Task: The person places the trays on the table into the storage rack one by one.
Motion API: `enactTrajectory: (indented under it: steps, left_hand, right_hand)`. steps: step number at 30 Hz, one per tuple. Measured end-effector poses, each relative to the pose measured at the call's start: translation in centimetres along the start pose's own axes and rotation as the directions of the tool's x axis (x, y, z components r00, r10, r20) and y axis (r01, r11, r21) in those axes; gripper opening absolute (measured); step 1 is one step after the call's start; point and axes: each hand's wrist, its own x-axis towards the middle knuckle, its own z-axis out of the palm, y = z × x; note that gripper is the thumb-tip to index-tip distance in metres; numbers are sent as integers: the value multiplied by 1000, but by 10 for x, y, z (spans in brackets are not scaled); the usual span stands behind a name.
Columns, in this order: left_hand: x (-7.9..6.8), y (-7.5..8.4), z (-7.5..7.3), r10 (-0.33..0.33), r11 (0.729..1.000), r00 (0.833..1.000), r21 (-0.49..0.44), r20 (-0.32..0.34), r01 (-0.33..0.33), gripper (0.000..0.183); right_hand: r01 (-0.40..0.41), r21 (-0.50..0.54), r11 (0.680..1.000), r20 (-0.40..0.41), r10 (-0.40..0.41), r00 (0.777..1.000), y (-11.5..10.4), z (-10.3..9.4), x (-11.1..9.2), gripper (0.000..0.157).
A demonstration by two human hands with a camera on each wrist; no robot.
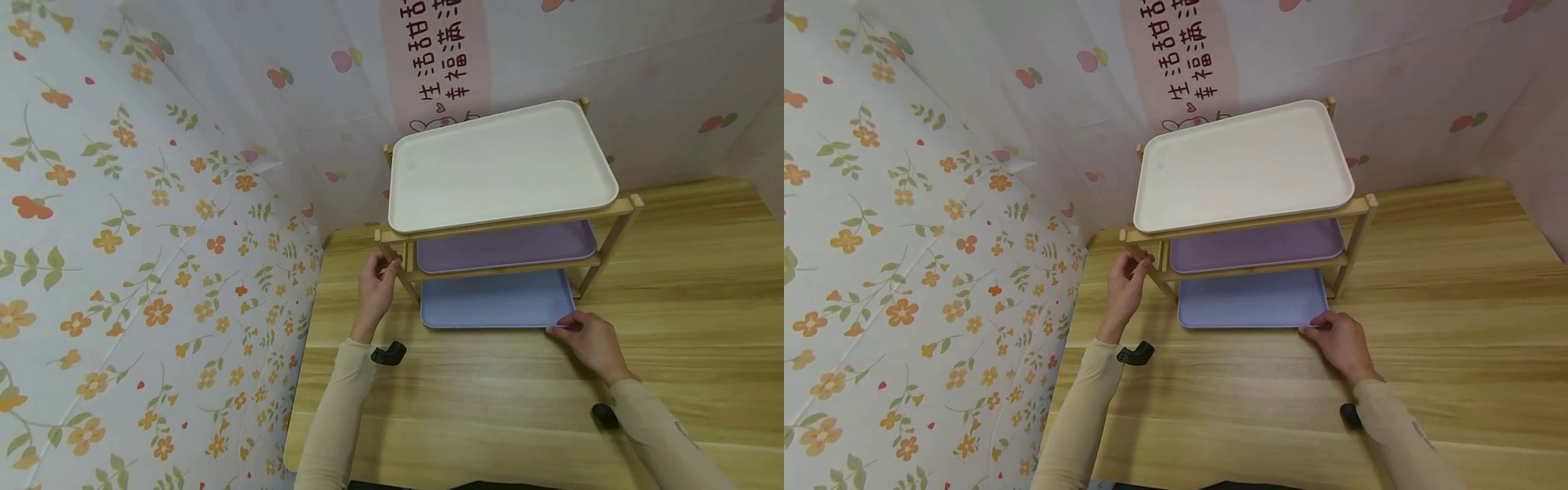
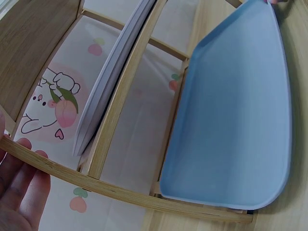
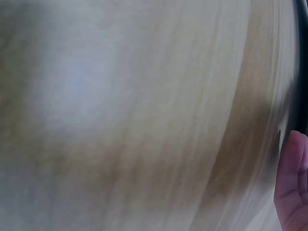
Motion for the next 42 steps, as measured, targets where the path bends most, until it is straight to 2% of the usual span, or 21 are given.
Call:
enactTrajectory:
  steps: [6, 13, 22, 29, 42]
  left_hand:
    - [-1, -1, 0, 8, 1000, 1000, 12, 5, -8, 21]
    - [0, -4, -1, 3, 1000, 1000, -20, -2, -3, 24]
    - [-1, -3, -2, 24, 1000, 1000, 2, 2, -24, 23]
    - [0, -4, -1, 7, 1000, 1000, -21, 2, -7, 26]
    - [2, -5, -1, 15, 1000, 1000, -24, 6, -15, 25]
  right_hand:
    - [2, 6, 1000, -17, -2, 1000, -3, 4, 5, 23]
    - [18, 16, 1000, -76, -17, 997, -3, 10, 14, 21]
    - [-5, -1, 1000, -111, 5, 994, -3, 15, 27, 23]
    - [1, 5, 1000, -131, -1, 991, -2, 18, 35, 23]
    - [-87, 30, 996, -66, 89, 994, -9, 15, 46, 30]
